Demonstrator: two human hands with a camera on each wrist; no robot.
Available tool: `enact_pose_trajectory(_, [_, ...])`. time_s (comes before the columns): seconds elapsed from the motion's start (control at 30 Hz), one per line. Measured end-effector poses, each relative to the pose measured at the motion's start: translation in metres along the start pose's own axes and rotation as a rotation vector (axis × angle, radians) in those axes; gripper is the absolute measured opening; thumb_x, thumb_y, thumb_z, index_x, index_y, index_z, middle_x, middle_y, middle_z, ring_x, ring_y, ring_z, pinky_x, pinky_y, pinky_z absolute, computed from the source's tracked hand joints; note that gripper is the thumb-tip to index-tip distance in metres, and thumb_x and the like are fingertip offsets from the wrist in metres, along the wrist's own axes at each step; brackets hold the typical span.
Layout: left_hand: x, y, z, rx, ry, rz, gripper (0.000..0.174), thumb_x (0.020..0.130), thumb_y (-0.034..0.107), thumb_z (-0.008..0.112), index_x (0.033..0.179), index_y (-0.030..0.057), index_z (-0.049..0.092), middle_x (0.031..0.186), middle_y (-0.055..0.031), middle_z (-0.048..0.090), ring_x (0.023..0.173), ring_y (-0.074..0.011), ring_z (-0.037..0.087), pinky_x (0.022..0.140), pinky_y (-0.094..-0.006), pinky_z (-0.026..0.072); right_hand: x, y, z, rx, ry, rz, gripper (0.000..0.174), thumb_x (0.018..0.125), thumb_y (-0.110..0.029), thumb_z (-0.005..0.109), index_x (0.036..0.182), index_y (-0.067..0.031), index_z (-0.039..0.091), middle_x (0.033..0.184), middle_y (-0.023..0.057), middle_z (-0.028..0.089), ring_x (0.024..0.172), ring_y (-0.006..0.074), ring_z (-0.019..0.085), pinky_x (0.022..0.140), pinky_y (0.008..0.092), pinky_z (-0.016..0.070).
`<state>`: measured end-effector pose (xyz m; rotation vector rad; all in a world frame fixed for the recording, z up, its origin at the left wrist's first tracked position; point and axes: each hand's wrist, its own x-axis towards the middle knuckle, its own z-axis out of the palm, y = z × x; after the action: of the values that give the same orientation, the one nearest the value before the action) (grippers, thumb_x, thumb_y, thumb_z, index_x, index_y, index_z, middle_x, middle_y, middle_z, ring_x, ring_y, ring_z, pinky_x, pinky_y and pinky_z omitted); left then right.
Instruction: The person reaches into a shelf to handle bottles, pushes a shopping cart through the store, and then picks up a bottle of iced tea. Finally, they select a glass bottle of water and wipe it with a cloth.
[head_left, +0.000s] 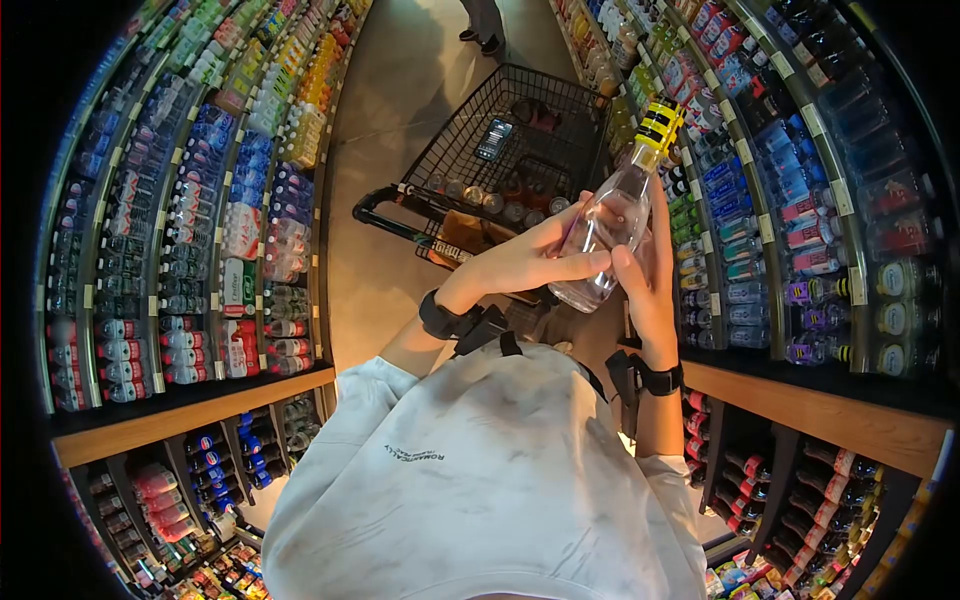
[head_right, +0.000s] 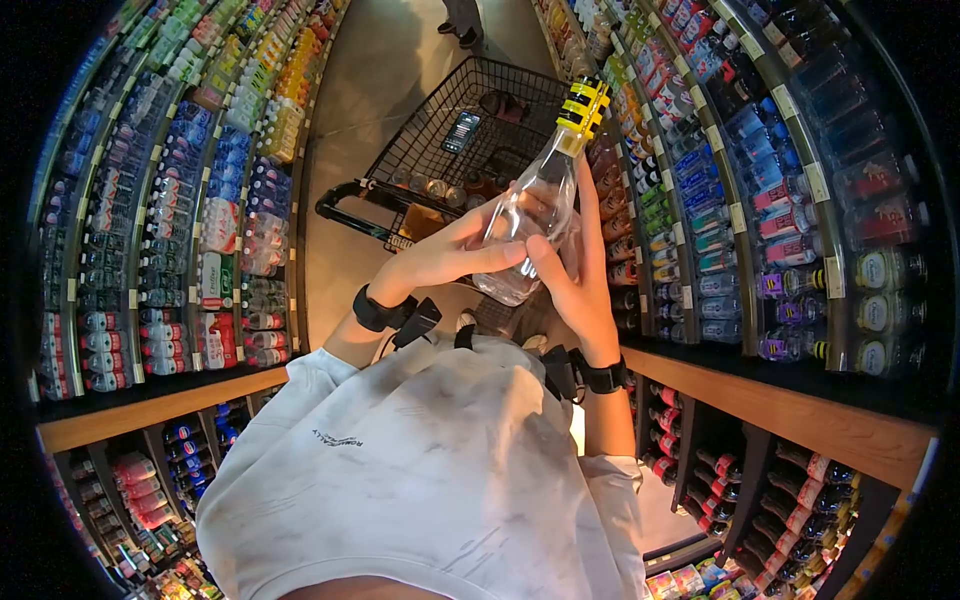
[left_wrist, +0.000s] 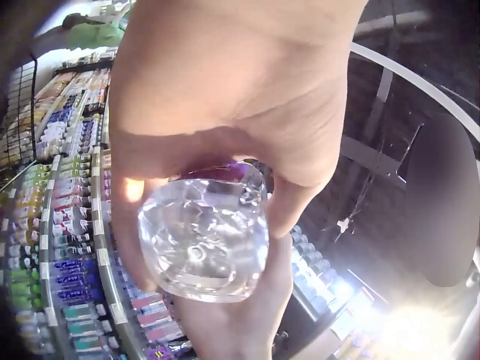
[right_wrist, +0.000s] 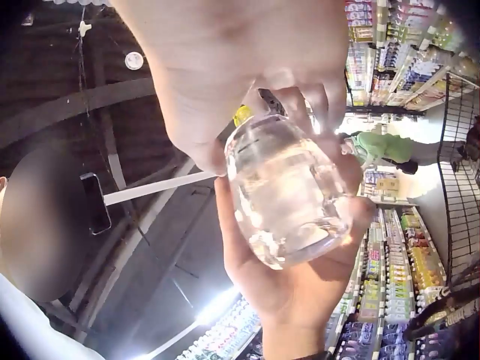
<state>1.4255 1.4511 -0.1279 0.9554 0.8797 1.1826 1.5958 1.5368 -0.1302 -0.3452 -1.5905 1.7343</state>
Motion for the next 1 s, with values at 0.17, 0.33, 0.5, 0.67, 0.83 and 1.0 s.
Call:
enact_pose_trajectory(0.17, [-0.001, -0.001, 0.0, 0.04, -0.026, 0.046, 0.088, 0.097, 0.033, 0.071, 0.16, 0.0028, 0.018, 0.145, -0.0044, 0.044, 0.13, -0.0126, 0.044, 0.11, -0.0289, 0.0366, -0.003, -0.001, 0.002, -0.02, -0.004, 0.002, 0.089, 0.097, -0.018, 0.065, 0.163, -0.0071, 0.007, 0.148, 0.0205, 0.046, 0.134, 0.0282, 0.05, 0.115, 0.0417, 0.0346])
enact_pose_trajectory(0.33, [-0.004, 0.002, 0.006, 0.139, -0.021, 0.113, 0.084, 0.098, 0.031, 0.07, 0.158, 0.0008, 0.019, 0.137, -0.0038, 0.047, 0.123, -0.0111, 0.045, 0.106, -0.028, 0.0388, -0.005, -0.003, 0.004, 0.016, -0.01, -0.011, 0.089, 0.095, -0.017, 0.063, 0.164, -0.0075, 0.007, 0.152, 0.0202, 0.041, 0.137, 0.0295, 0.047, 0.116, 0.0429, 0.0343])
enact_pose_trajectory(0.5, [-0.005, 0.006, 0.01, 0.18, -0.016, 0.165, 0.084, 0.098, 0.029, 0.07, 0.157, -0.0006, 0.018, 0.135, -0.0048, 0.048, 0.121, -0.0108, 0.046, 0.104, -0.0274, 0.0399, -0.006, -0.007, 0.007, 0.05, -0.01, 0.008, 0.092, 0.094, -0.022, 0.065, 0.164, -0.0082, 0.007, 0.153, 0.0199, 0.04, 0.139, 0.0303, 0.044, 0.116, 0.0459, 0.0368])
enact_pose_trajectory(0.67, [-0.009, 0.006, 0.008, 0.179, -0.02, 0.089, 0.094, 0.098, 0.024, 0.07, 0.161, 0.001, 0.003, 0.149, -0.0076, 0.04, 0.134, -0.0141, 0.041, 0.112, -0.0322, 0.0354, -0.006, -0.007, 0.007, 0.034, -0.028, 0.025, 0.093, 0.094, -0.025, 0.064, 0.164, -0.0096, 0.006, 0.154, 0.0201, 0.038, 0.139, 0.0307, 0.044, 0.116, 0.0461, 0.0377])
enact_pose_trajectory(0.83, [-0.008, 0.005, 0.005, 0.195, -0.051, 0.092, 0.093, 0.098, 0.02, 0.07, 0.161, 0.0021, 0.005, 0.153, -0.008, 0.039, 0.136, -0.0152, 0.041, 0.113, -0.0337, 0.0356, -0.006, -0.001, 0.006, 0.043, -0.043, 0.023, 0.093, 0.094, -0.026, 0.065, 0.164, -0.0094, 0.006, 0.154, 0.0198, 0.038, 0.139, 0.0301, 0.044, 0.116, 0.0452, 0.0374])
enact_pose_trajectory(1.0, [-0.007, -0.01, -0.005, 0.269, 0.051, 0.035, 0.075, 0.098, 0.019, 0.069, 0.155, 0.0026, 0.022, 0.149, -0.0087, 0.043, 0.131, -0.0144, 0.044, 0.109, -0.0338, 0.0393, -0.004, 0.004, 0.009, -0.015, -0.016, 0.001, 0.089, 0.096, -0.017, 0.064, 0.163, -0.0059, 0.006, 0.154, 0.0195, 0.038, 0.139, 0.0276, 0.044, 0.116, 0.0416, 0.0363])
